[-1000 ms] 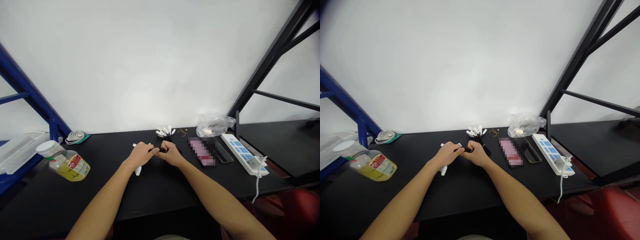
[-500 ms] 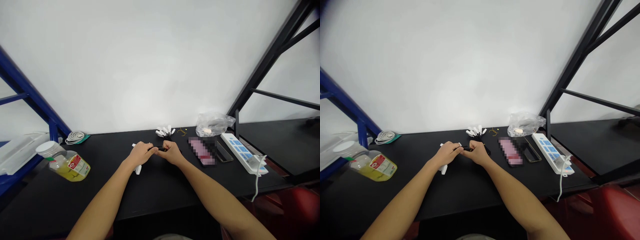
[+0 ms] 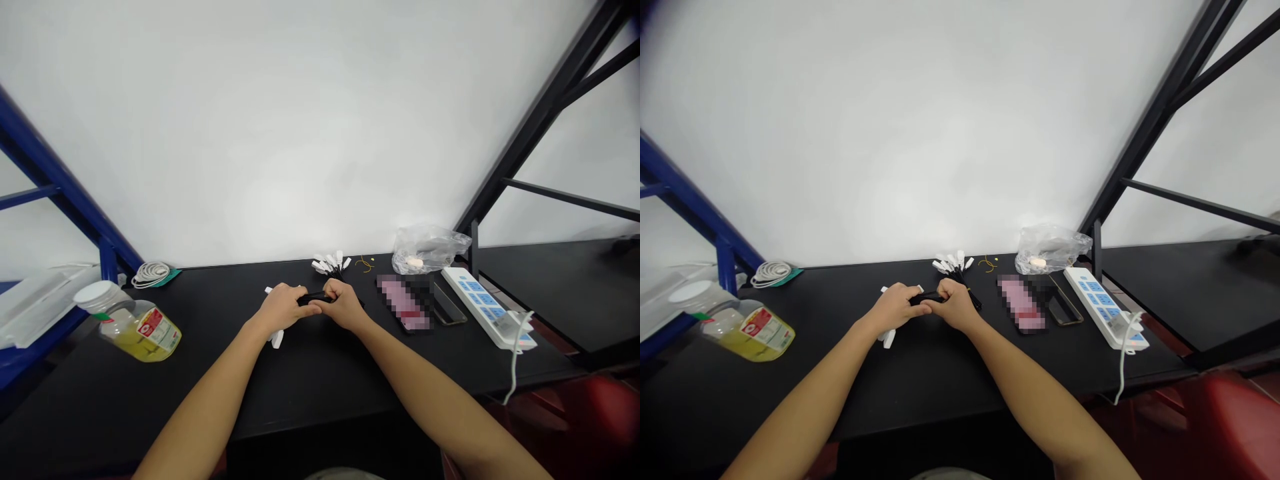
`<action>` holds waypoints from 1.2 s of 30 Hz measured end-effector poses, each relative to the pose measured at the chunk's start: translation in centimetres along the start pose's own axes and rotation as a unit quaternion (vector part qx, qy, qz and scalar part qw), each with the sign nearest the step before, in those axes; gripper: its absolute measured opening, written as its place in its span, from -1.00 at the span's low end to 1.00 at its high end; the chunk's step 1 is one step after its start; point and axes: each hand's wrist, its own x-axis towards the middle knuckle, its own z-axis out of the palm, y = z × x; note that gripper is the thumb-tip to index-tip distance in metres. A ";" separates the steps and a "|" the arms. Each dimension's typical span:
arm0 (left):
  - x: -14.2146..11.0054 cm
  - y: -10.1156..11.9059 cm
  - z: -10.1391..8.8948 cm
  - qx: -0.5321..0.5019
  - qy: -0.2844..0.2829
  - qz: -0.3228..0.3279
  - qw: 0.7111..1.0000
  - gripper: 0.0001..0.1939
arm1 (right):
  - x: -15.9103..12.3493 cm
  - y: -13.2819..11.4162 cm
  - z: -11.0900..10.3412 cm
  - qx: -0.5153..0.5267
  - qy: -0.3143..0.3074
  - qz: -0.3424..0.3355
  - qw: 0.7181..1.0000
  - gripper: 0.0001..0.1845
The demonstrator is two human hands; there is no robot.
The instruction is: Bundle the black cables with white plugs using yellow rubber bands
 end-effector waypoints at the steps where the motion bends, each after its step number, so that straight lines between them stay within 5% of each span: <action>1: 0.0 -0.1 0.0 -0.007 0.002 -0.004 1.000 -0.42 | 0.0 0.0 0.1 0.004 0.008 0.006 1.000 -0.37; 7: 0.1 -0.1 0.1 -0.034 0.006 -0.023 0.999 -0.46 | 0.0 -0.5 0.3 -0.005 0.035 0.059 0.998 -0.45; 17: 0.0 0.1 0.1 -0.011 0.002 -0.019 1.000 -0.52 | -0.1 -0.3 0.0 -0.077 0.036 0.029 0.996 -0.30; 24: 0.0 0.2 0.1 -0.013 0.005 -0.016 1.000 -0.46 | 0.0 0.0 -0.1 0.015 -0.023 0.041 0.999 -0.56; 36: 0.2 -0.4 0.5 -0.034 0.012 -0.007 0.999 -0.52 | 0.0 -0.8 0.5 -0.044 0.056 0.100 0.992 -0.31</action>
